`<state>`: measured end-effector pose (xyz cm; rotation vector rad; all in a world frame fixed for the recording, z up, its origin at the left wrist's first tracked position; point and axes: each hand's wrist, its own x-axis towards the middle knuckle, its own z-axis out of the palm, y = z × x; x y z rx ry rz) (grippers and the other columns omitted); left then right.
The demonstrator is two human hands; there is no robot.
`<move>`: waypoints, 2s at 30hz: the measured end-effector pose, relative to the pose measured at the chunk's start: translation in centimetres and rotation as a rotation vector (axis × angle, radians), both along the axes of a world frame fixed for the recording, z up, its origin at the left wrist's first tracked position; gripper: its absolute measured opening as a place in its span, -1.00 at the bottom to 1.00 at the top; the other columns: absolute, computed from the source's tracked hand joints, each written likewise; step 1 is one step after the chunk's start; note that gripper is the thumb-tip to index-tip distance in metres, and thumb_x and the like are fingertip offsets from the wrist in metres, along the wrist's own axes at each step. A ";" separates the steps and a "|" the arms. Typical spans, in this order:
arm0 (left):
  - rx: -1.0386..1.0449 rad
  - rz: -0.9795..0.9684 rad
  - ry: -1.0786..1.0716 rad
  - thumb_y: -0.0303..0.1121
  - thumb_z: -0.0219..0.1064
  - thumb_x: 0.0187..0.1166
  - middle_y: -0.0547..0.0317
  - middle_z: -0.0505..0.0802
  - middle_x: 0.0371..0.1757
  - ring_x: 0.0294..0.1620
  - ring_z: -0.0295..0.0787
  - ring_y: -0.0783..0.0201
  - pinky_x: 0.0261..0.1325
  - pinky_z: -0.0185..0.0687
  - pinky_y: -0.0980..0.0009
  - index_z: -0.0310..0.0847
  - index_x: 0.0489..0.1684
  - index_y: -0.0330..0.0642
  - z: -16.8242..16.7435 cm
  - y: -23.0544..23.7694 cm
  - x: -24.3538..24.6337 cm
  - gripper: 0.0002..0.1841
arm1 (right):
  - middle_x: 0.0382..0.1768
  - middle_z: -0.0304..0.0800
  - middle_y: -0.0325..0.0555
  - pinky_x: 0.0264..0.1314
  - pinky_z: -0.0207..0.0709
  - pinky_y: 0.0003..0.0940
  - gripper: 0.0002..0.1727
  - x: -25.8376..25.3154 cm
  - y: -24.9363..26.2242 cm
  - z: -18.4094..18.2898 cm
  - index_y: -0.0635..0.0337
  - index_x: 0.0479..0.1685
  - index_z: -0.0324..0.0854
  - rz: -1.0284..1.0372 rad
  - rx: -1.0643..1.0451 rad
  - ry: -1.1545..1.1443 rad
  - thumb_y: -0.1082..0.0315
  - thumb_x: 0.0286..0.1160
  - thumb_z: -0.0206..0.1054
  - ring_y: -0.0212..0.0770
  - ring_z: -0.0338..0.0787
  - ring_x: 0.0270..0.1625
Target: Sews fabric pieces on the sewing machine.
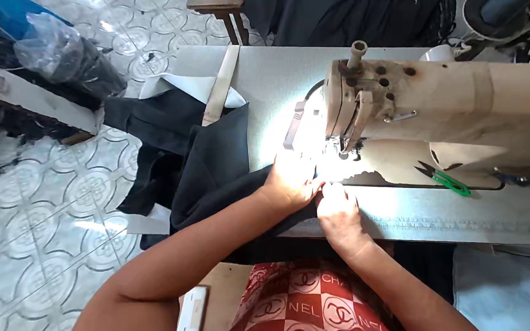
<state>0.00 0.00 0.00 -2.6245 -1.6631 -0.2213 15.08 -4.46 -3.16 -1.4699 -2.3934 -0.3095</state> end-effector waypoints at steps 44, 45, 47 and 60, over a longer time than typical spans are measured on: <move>0.101 -0.230 -0.178 -0.16 0.19 0.51 -0.17 0.90 -0.08 0.07 0.86 -0.15 0.15 0.65 -0.15 0.82 -0.13 -0.25 -2.9 7.9 -2.2 -0.64 | 0.46 0.66 0.12 0.11 0.51 0.22 -0.45 -2.0 4.4 1.0 0.17 0.53 0.60 -0.257 -0.378 0.094 0.48 0.48 0.28 0.20 0.63 0.43; 0.110 -0.234 -0.171 -0.14 0.18 0.52 -0.16 0.90 -0.06 0.09 0.86 -0.14 0.15 0.65 -0.15 0.82 -0.12 -0.23 -3.1 8.0 -2.3 -0.63 | 0.48 0.64 0.11 0.13 0.49 0.22 -0.45 -1.9 4.4 1.0 0.17 0.54 0.59 -0.251 -0.392 0.096 0.47 0.49 0.27 0.20 0.62 0.45; 0.108 -0.230 -0.162 -0.12 0.18 0.56 -0.15 0.89 0.06 0.22 0.81 -0.16 0.30 0.57 -0.21 0.82 -0.01 -0.17 -2.9 8.0 -2.5 -0.63 | 0.53 0.60 0.10 0.22 0.46 0.26 -0.47 -1.8 4.6 1.1 0.18 0.56 0.57 -0.249 -0.440 0.103 0.47 0.54 0.23 0.21 0.58 0.50; 0.184 0.003 -0.322 -0.23 0.23 0.70 0.07 0.92 -0.06 0.08 0.88 0.09 0.19 0.75 0.12 0.83 -0.13 -0.14 -4.4 -2.0 -0.8 -0.74 | 0.25 0.82 0.02 0.24 0.59 0.13 -0.68 1.3 4.7 -0.9 0.12 0.16 0.83 -0.074 -0.261 0.529 0.28 0.53 0.30 0.10 0.75 0.32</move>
